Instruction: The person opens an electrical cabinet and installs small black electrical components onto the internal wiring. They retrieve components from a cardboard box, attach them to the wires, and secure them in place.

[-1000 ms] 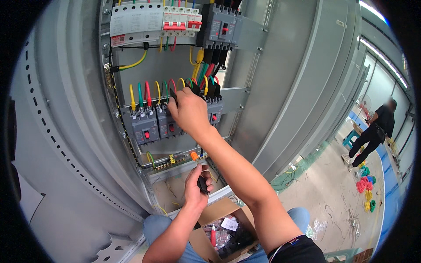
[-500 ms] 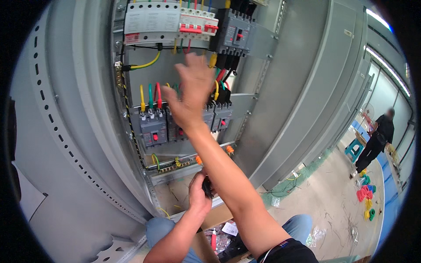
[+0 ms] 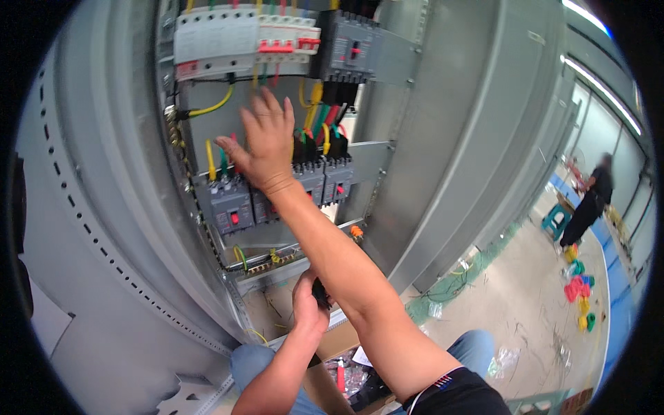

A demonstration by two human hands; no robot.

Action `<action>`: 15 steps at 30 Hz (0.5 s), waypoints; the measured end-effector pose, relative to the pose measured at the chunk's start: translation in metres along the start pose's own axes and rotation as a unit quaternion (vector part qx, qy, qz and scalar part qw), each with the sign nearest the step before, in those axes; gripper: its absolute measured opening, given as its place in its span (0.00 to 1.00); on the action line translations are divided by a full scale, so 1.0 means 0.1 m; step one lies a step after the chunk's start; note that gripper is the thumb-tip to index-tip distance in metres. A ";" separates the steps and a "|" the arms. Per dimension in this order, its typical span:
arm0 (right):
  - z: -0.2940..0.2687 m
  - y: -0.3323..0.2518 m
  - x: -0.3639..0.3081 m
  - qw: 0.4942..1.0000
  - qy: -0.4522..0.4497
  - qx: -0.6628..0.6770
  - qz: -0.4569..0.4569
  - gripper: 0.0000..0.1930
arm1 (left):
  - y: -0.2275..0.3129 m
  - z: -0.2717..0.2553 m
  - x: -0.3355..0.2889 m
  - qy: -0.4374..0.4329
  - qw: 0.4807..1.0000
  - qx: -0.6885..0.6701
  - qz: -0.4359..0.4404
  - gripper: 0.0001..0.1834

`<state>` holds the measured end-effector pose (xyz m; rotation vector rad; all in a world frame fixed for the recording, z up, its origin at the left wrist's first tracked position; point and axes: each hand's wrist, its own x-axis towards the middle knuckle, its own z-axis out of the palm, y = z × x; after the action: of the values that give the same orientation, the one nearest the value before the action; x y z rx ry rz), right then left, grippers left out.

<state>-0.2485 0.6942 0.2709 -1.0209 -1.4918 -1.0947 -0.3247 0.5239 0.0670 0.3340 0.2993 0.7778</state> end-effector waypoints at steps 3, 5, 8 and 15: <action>-0.12 -0.23 0.03 0.998 0.006 0.061 -0.015 0.26 | 0.15 -0.14 0.09 0.038 0.999 0.006 0.001 0.12; -0.43 -0.34 -0.15 0.993 -0.020 0.119 0.003 0.26 | 0.22 -0.12 0.06 0.032 0.999 0.013 0.018 0.18; -1.18 -0.29 -0.58 0.954 -0.189 0.232 0.014 0.29 | 0.16 -0.14 0.09 0.017 1.000 -0.014 0.002 0.19; -2.47 -0.28 -1.61 0.805 -0.453 0.290 0.253 0.44 | -0.04 -0.06 -0.02 -0.027 0.997 0.018 -0.067 0.20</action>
<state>-0.1939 0.4361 0.1353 -1.4358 -1.9179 0.3362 -0.3265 0.5209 0.0600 0.3655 0.2816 0.6319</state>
